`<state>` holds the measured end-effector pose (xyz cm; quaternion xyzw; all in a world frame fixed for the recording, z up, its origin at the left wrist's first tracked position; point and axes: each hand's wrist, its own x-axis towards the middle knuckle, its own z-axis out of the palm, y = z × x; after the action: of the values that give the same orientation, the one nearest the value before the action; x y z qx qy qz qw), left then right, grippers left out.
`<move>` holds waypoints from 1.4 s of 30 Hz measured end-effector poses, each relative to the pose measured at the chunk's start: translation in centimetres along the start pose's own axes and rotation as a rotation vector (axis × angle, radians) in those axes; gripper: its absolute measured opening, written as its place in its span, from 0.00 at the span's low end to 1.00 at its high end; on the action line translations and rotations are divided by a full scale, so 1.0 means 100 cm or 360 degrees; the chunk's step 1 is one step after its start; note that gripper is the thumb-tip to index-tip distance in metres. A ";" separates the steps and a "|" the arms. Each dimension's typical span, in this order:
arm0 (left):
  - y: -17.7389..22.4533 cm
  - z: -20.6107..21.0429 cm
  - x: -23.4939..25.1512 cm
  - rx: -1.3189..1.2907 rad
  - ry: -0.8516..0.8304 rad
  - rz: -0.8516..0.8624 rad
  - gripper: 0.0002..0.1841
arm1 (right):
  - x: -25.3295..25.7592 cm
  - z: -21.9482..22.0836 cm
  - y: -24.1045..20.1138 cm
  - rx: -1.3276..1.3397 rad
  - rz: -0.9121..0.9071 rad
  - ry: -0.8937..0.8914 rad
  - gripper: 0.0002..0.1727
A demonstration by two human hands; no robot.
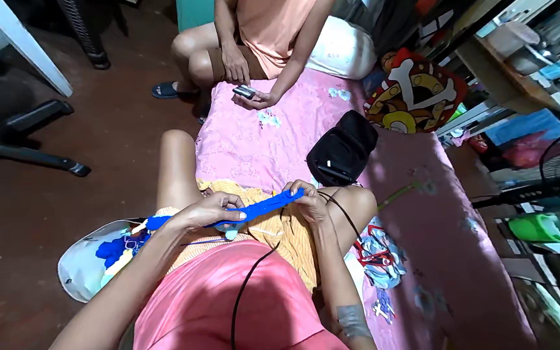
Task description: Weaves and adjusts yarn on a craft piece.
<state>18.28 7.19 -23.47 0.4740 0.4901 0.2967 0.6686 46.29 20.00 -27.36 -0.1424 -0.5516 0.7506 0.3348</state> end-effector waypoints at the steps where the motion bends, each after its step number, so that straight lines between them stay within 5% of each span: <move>1: 0.001 -0.001 -0.004 0.0020 0.0089 -0.0003 0.02 | -0.003 0.005 0.002 -0.0002 0.0073 0.0072 0.05; 4: 0.002 -0.007 -0.020 0.0003 0.0285 0.0036 0.02 | -0.012 0.023 0.007 -0.0236 0.0431 0.0173 0.04; 8: -0.001 -0.011 -0.034 -0.0078 0.0312 0.0107 0.05 | -0.012 0.041 0.008 -0.0776 0.0836 -0.0182 0.13; 14: 0.010 -0.012 -0.043 -0.0074 0.0046 0.0180 0.07 | 0.014 0.054 0.004 -0.0890 0.0423 0.0183 0.16; 23: 0.028 -0.032 -0.068 -0.0289 0.0015 0.0554 0.04 | 0.039 0.100 0.029 -0.0138 0.0266 -0.0521 0.18; 28: 0.034 -0.035 -0.075 -0.0161 0.0353 0.0534 0.10 | 0.034 0.092 0.016 0.0209 0.0317 -0.0649 0.22; 42: 0.000 -0.024 -0.069 -0.0222 0.0436 0.0368 0.11 | 0.020 0.104 -0.023 -0.0247 0.0213 -0.0058 0.09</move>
<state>13.62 2.08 -21.10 0.4348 0.4971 0.4665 0.5885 39.54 14.05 -21.24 -0.1908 -0.6032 0.7289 0.2618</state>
